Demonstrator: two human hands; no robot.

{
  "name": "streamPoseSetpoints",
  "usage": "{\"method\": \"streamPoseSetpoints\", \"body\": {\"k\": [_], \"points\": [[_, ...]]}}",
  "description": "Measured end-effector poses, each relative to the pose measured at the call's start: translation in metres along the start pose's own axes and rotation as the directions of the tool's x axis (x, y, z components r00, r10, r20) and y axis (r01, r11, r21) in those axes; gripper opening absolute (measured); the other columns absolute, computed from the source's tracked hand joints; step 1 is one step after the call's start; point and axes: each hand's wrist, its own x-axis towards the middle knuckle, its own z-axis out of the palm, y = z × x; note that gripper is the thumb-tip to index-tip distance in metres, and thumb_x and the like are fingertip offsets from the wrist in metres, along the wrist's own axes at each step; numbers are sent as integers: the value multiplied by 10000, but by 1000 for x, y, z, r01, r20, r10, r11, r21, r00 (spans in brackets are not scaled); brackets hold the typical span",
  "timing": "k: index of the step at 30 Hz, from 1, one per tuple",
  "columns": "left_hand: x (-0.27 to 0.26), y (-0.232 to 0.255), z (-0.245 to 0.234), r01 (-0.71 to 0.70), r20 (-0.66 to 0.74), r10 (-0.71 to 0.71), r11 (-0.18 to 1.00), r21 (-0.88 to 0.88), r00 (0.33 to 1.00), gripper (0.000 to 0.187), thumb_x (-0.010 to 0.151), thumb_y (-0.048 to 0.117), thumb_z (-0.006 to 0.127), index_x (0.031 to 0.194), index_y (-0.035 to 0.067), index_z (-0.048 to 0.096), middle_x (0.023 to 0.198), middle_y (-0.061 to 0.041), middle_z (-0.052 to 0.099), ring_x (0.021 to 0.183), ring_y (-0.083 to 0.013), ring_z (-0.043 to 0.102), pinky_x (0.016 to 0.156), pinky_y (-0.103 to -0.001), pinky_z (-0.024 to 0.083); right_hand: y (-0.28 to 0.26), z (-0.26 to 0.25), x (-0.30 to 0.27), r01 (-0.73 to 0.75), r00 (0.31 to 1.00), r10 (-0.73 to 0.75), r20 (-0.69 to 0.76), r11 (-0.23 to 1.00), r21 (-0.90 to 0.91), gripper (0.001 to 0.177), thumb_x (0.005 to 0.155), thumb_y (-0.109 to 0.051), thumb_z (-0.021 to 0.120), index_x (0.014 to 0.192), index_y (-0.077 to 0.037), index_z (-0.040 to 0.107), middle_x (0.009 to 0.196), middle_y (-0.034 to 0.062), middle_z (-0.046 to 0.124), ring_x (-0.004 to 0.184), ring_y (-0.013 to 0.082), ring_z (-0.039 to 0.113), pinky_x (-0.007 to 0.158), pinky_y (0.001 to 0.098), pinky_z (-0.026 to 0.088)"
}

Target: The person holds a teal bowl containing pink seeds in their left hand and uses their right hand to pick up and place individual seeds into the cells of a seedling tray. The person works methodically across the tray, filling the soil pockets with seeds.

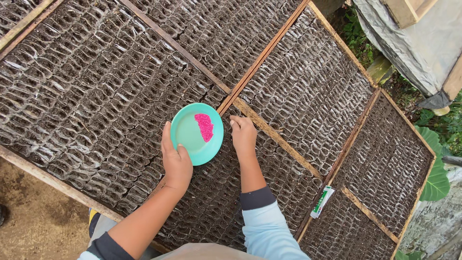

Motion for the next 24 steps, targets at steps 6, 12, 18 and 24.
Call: {"method": "streamPoseSetpoints", "body": {"k": [6, 12, 18, 24], "points": [[1, 0, 8, 9, 27, -9, 1000, 8, 1000, 611, 889, -56, 262, 1461, 138, 170, 1446, -219, 182, 1330, -480, 187, 1029, -612, 186, -10, 3, -14, 12, 995, -4, 99, 997, -77, 318, 795, -233, 722, 986, 10, 646, 816, 97, 561, 713, 191, 608, 629, 357, 521], [2, 7, 11, 5, 36, -5, 1000, -7, 999, 611, 889, -55, 265, 1461, 138, 168, 1436, -233, 181, 1321, -501, 181, 1024, -616, 189, 2, 5, -8, 4, 996, -2, 85, 1000, -20, 226, 791, -194, 695, 922, -14, 653, 717, 77, 556, 607, 188, 631, 545, 314, 507], [6, 10, 9, 21, 29, -21, 1000, -1, 999, 611, 890, -55, 263, 1461, 138, 163, 1438, -239, 166, 1321, -503, 173, 1024, -616, 176, -8, -11, -16, -204, 974, 141, 176, 885, 418, 288, 835, -80, 583, 1069, 83, 616, 612, 151, 627, 472, 150, 616, 468, 212, 447], [4, 11, 12, 35, 46, -35, 999, -11, 998, 612, 898, -43, 258, 1464, 173, 169, 1433, -225, 174, 1310, -509, 186, 1012, -621, 193, 3, -4, -11, -129, 989, 101, 108, 944, 304, 234, 793, -82, 674, 954, 85, 643, 579, 162, 596, 406, 161, 588, 389, 275, 456]]}}
